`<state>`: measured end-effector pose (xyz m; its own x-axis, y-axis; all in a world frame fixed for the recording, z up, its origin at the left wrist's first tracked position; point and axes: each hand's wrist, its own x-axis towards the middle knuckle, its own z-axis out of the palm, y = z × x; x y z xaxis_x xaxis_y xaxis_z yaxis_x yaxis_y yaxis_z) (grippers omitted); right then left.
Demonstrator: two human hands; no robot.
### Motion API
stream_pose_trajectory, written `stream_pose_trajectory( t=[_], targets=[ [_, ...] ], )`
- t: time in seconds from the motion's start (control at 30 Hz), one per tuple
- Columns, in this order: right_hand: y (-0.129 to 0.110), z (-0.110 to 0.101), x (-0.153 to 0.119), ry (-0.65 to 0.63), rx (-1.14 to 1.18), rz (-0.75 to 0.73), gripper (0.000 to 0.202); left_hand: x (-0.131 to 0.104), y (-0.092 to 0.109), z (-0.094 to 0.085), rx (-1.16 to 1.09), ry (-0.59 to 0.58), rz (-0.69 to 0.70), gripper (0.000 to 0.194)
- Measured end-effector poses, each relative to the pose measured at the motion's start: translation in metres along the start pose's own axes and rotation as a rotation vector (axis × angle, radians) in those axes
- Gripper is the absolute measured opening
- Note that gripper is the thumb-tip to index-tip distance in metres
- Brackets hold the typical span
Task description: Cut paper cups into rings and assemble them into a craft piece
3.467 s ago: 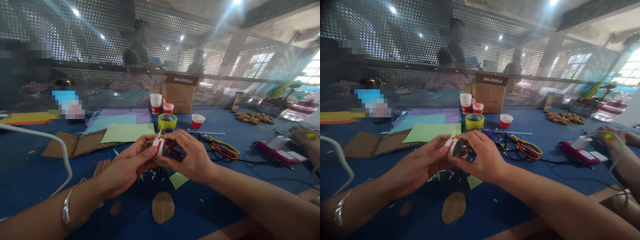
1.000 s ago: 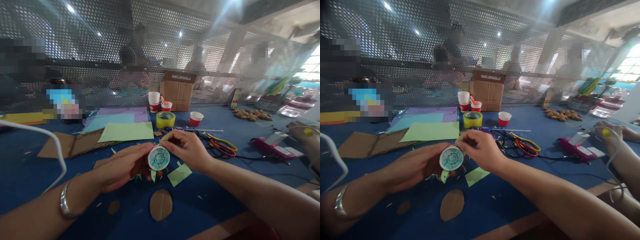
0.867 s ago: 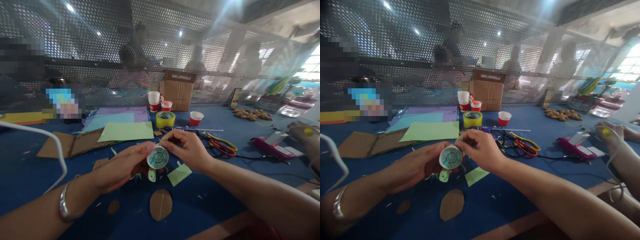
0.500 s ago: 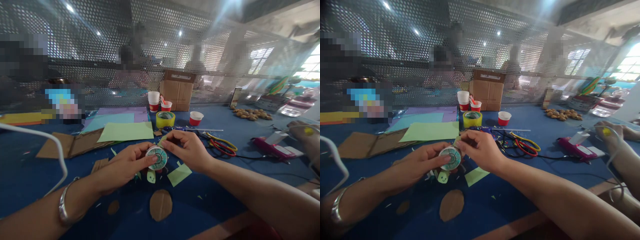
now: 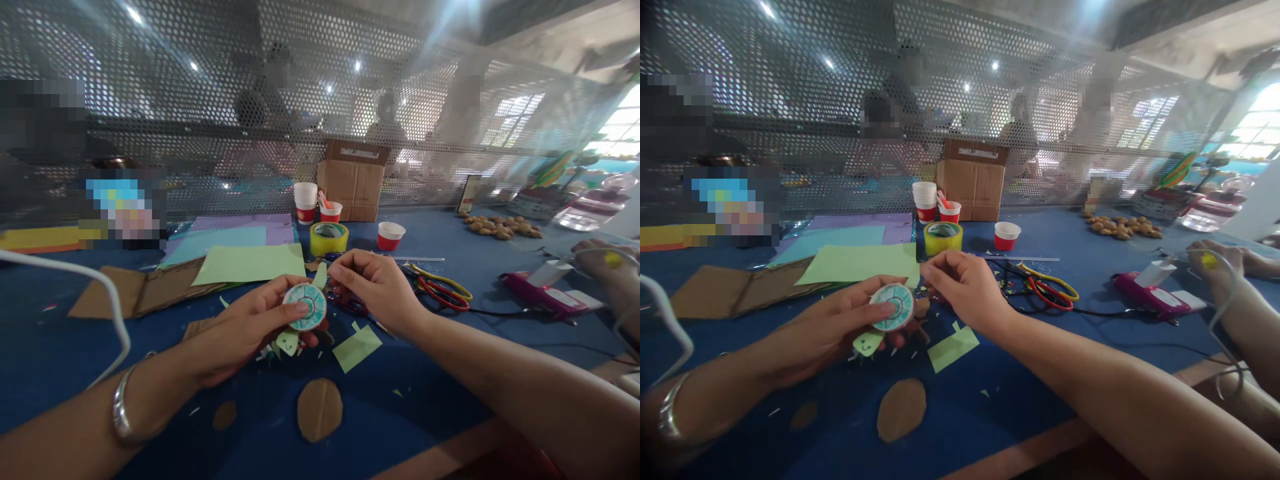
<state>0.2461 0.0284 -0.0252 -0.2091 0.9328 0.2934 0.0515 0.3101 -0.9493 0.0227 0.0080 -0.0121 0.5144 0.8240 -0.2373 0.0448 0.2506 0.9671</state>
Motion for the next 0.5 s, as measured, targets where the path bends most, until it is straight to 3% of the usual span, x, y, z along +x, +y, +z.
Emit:
stream_pose_trajectory(
  t=[0.13, 0.33, 0.5],
  targets=[
    [0.002, 0.001, 0.001, -0.002, 0.015, -0.006, 0.038, 0.002, -0.006, -0.004, 0.061, 0.023, 0.066, 0.063],
    [0.002, 0.007, -0.002, -0.214, 0.082, 0.092, 0.053, 0.001, -0.006, -0.008, 0.176, -0.068, 0.158, 0.076],
    [0.000, 0.007, -0.002, -0.193, 0.196, 0.120, 0.049, 0.000, -0.005, -0.014, 0.073, -0.193, 0.123, 0.092]
  ],
)
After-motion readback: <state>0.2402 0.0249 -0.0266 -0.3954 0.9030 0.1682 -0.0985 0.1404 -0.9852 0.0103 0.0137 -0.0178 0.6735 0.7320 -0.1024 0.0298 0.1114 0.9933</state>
